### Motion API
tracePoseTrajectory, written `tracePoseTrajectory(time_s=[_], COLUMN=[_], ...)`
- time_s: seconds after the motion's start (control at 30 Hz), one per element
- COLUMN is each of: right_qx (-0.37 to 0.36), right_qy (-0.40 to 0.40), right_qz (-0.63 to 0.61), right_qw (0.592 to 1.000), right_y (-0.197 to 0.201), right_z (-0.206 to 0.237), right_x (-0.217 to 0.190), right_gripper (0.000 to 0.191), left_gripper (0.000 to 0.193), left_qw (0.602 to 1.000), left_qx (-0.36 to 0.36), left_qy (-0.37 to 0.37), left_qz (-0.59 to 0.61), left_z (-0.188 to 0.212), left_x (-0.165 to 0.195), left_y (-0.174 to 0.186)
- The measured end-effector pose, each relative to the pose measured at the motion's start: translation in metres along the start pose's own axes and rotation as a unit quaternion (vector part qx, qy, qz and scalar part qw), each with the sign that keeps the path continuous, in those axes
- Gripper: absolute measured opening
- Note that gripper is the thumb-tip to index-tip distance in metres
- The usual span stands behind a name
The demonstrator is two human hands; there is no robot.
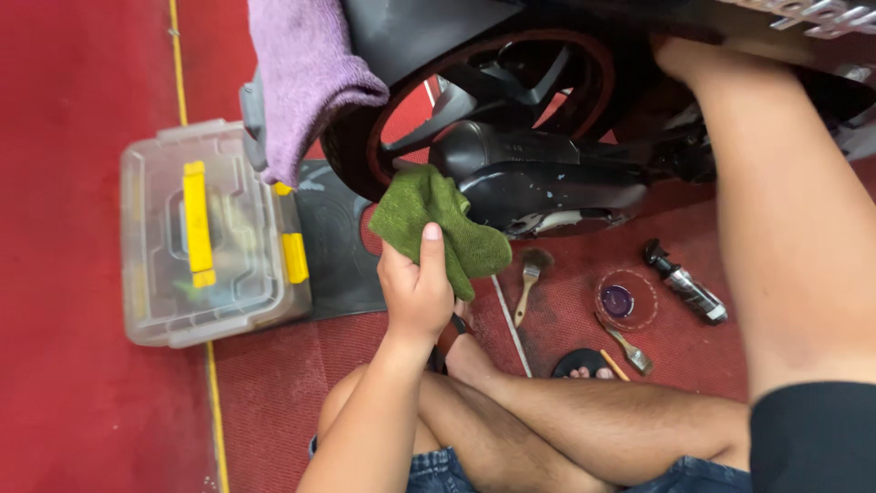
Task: The person sits on the floor and uses a paintbrush to apply black paint to the rear fender of a scooter. They repeatedly dip the brush into a small container of paint and wipe the area with a green cloth.
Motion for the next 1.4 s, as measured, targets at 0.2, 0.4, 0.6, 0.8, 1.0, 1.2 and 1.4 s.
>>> tracePoseTrajectory(time_s=[0.2, 0.4, 0.6, 0.8, 1.0, 1.2, 1.4], right_qx=[0.054, -0.210, -0.425, -0.528, -0.507, -0.613, -0.596], right_qy=[0.063, -0.176, -0.284, -0.191, -0.121, -0.031, 0.046], right_qz=[-0.001, -0.266, -0.379, -0.399, -0.089, 0.076, 0.100], right_qw=[0.997, 0.924, 0.771, 0.725, 0.849, 0.786, 0.796], right_y=[0.060, -0.006, -0.112, -0.125, -0.106, -0.110, -0.118], right_z=[0.109, 0.265, 0.362, 0.362, 0.345, 0.376, 0.397], right_x=[0.008, 0.069, 0.031, -0.008, 0.029, 0.017, -0.003], right_gripper=[0.026, 0.036, 0.033, 0.038, 0.032, 0.033, 0.029], left_gripper=[0.031, 0.033, 0.033, 0.036, 0.040, 0.041, 0.032], left_qw=[0.996, 0.968, 0.959, 0.968, 0.978, 0.985, 0.993], left_qx=[0.021, 0.099, 0.147, 0.111, 0.154, 0.149, 0.081], left_qy=[0.044, 0.122, 0.159, 0.156, 0.101, 0.055, 0.076], left_qz=[0.075, 0.197, 0.186, 0.161, 0.102, 0.072, -0.036], left_z=[-0.008, -0.034, -0.038, -0.038, -0.059, -0.071, -0.068], left_x=[-0.025, -0.065, -0.094, -0.104, -0.117, -0.135, -0.144], left_y=[0.010, 0.038, 0.049, 0.048, 0.055, 0.047, 0.036])
Point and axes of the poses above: each hand's wrist, its own z-axis away from the middle knuckle, its own y-axis out of the back of the hand, x = y × z, the point moved 5 cm from there along -z, towards the middle knuckle, and after that the axes turned 6 degrees about x, right-handed, at the moved point
